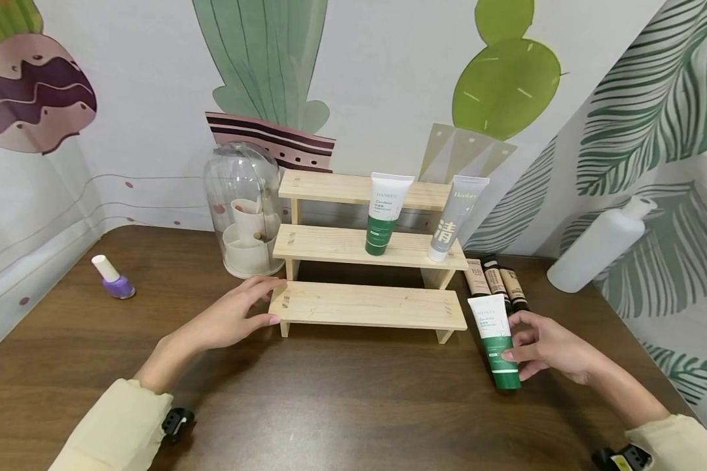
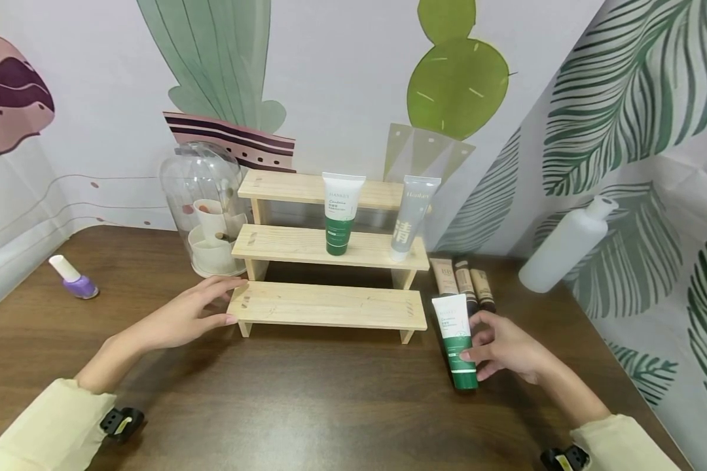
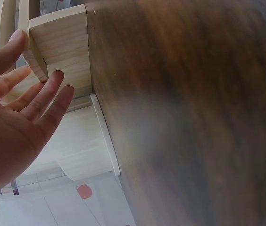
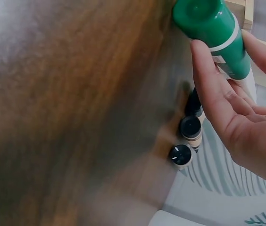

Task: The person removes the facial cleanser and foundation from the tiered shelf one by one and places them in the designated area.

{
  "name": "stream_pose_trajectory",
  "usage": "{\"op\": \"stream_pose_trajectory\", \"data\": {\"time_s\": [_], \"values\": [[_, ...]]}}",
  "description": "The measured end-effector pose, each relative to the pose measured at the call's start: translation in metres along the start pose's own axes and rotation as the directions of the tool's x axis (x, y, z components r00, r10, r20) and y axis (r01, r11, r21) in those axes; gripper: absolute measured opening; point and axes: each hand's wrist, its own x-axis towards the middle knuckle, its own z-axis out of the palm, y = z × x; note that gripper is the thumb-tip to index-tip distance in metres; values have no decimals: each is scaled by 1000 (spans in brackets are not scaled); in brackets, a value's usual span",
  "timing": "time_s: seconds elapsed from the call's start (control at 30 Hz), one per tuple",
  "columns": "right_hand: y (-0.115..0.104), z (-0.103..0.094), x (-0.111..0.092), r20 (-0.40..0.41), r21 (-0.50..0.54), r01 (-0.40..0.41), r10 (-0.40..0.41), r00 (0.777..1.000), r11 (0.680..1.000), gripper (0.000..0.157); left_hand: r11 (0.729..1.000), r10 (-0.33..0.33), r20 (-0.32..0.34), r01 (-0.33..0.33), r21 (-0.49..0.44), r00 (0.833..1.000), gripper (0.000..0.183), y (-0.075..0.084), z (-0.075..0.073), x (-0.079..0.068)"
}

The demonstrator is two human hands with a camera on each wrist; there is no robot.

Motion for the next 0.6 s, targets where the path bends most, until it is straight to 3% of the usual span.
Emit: {"op": "stream_pose_trajectory", "data": {"time_s": [0.3, 0.6], "values": [[6, 1, 0, 6, 88, -62, 62, 998, 994, 54, 1000, -3, 1, 3, -10, 1000, 52, 0, 1, 1], [8, 2, 2, 2, 93, -83, 83, 997, 992, 58, 1000, -1, -2, 1, -12, 1000, 52, 0, 1, 0]]}}
